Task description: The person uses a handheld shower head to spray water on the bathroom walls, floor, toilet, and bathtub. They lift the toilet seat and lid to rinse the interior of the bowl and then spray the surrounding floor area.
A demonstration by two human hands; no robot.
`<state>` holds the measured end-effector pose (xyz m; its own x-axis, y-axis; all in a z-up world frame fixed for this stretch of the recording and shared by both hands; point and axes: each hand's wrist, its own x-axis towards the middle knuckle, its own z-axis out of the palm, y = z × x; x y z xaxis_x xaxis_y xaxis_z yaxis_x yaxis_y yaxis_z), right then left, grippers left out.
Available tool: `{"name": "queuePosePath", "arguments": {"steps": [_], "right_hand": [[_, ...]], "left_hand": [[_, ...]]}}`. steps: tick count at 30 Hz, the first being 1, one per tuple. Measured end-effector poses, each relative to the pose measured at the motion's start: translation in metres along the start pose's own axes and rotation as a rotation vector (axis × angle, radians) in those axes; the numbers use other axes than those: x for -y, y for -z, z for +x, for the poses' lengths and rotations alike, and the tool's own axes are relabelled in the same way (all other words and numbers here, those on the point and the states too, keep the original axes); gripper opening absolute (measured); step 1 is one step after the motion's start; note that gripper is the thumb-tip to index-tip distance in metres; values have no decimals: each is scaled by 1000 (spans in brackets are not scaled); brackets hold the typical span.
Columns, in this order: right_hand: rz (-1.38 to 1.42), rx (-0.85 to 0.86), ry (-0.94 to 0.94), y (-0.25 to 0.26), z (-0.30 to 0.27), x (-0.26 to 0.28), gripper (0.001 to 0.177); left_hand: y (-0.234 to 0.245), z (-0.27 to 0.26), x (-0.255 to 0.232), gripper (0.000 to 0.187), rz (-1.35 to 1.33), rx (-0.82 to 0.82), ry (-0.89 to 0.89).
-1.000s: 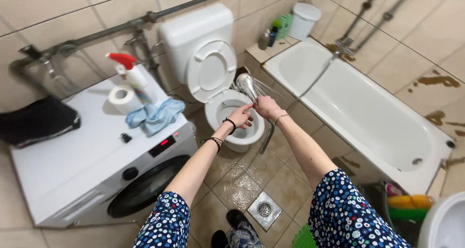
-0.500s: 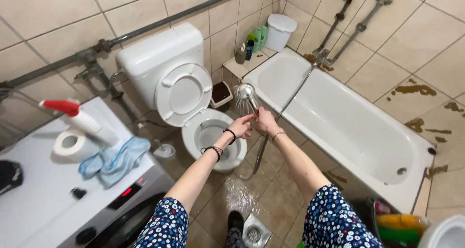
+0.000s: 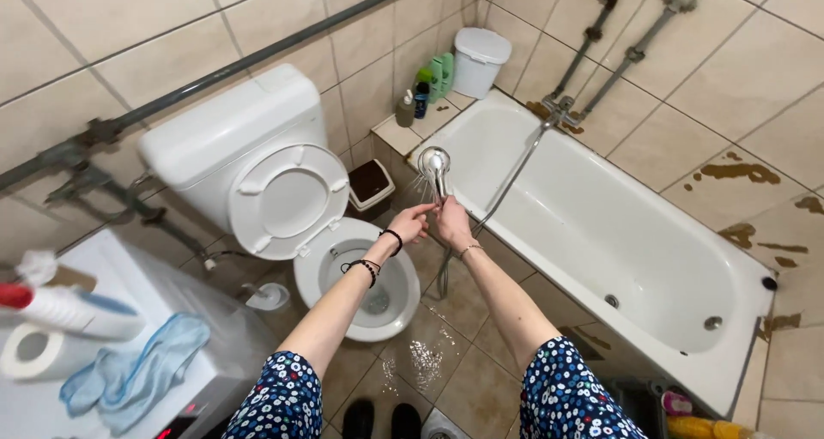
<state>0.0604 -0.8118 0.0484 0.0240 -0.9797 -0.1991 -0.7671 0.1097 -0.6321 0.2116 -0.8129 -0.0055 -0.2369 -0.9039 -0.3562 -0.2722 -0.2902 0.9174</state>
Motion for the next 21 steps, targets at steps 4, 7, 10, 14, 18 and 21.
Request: {"name": "queuePosePath", "arguments": {"steps": [4, 7, 10, 14, 18, 21], "right_hand": [[-18, -40, -81, 9, 14, -11, 26], [40, -67, -165, 19, 7, -23, 25], [113, -103, -273, 20, 12, -58, 25], [92, -170, -334, 16, 12, -118, 28], [124, -251, -444, 29, -8, -156, 28], [156, -317, -528, 37, -33, -186, 26]], "left_hand": [[-8, 27, -10, 42, 39, 34, 2], [-28, 67, 10, 41, 60, 101, 4], [-55, 73, 3, 41, 83, 182, -11], [-97, 93, 9, 43, 98, 338, -6], [-141, 104, 6, 44, 169, 496, 9], [-176, 102, 4, 43, 210, 612, 5]]}}
